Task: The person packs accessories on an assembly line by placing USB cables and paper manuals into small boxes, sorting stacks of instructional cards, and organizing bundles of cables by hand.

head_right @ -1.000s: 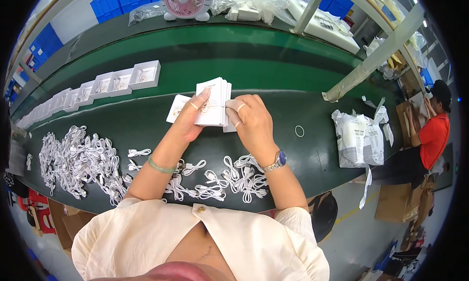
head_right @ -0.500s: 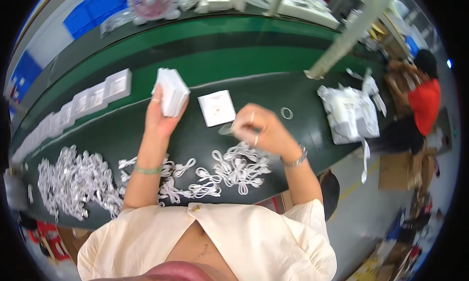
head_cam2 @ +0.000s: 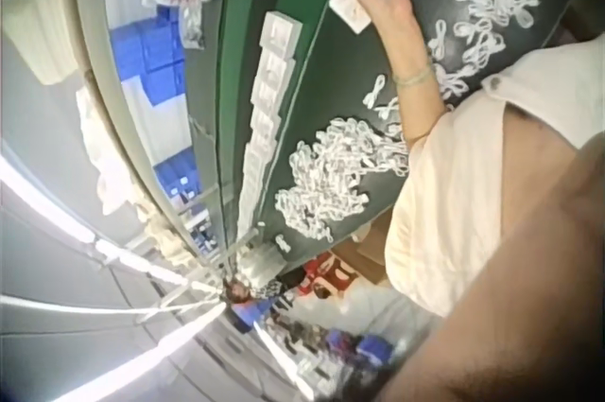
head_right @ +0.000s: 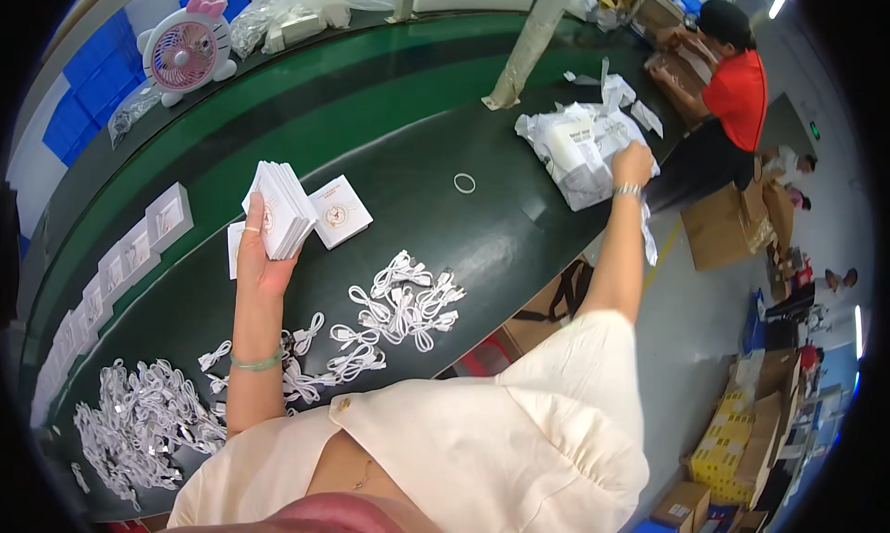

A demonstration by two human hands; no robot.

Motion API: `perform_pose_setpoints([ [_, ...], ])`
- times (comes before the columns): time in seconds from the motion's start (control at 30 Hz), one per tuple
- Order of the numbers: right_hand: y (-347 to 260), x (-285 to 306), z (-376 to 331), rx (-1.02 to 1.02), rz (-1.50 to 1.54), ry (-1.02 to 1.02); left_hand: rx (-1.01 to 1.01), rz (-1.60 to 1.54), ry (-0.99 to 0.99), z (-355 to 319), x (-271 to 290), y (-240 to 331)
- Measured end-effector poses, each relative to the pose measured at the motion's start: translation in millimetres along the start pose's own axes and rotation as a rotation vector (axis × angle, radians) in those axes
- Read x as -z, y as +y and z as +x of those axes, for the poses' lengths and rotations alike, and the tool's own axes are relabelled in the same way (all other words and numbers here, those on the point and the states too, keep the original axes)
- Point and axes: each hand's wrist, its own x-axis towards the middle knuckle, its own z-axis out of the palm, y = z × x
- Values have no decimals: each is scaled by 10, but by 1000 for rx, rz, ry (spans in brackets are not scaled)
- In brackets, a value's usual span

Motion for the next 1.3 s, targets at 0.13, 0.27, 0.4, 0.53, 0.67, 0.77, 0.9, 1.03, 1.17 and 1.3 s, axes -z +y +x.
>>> perform_pose_setpoints([
  [0.13, -664, 176, -487, 119, 806, -1, -74, 104, -130, 53, 28, -126],
  [0.27, -1721, 1017, -1335, 293, 1672, -599, -110, 259, -161, -1, 7, -244],
  [0.4, -2327, 1426, -2147, 473, 1864, -1127, -246, 474, -115, -84, -128, -391],
  [0.53, -2579, 1555, -2394, 540, 1682, -1065, -346, 706, 2, -133, -142, -493],
  [0.67, -2704, 1472, -2294, 201, 1967, -1367, -446, 1021, -83, 2, 73, -198],
  [0.77, -2786, 1468, -2187, 154, 1955, -1374, -582, 1240, -6, 2, 84, 194],
  [0.9, -2984, 1489, -2184, 168, 1958, -1364, -529, 1078, 147, -43, 232, 479],
  [1.03, -3144, 781, -2092, 859, 1138, -928, -473, 1096, 128, -28, 265, 398],
  [1.17, -3156, 808, -2075, 870, 1159, -762, -645, 1507, 197, 48, 520, 547],
  [1.3, -2964, 1112, -2121, 718, 1291, -587, -590, 1856, 297, 53, 770, 734],
])
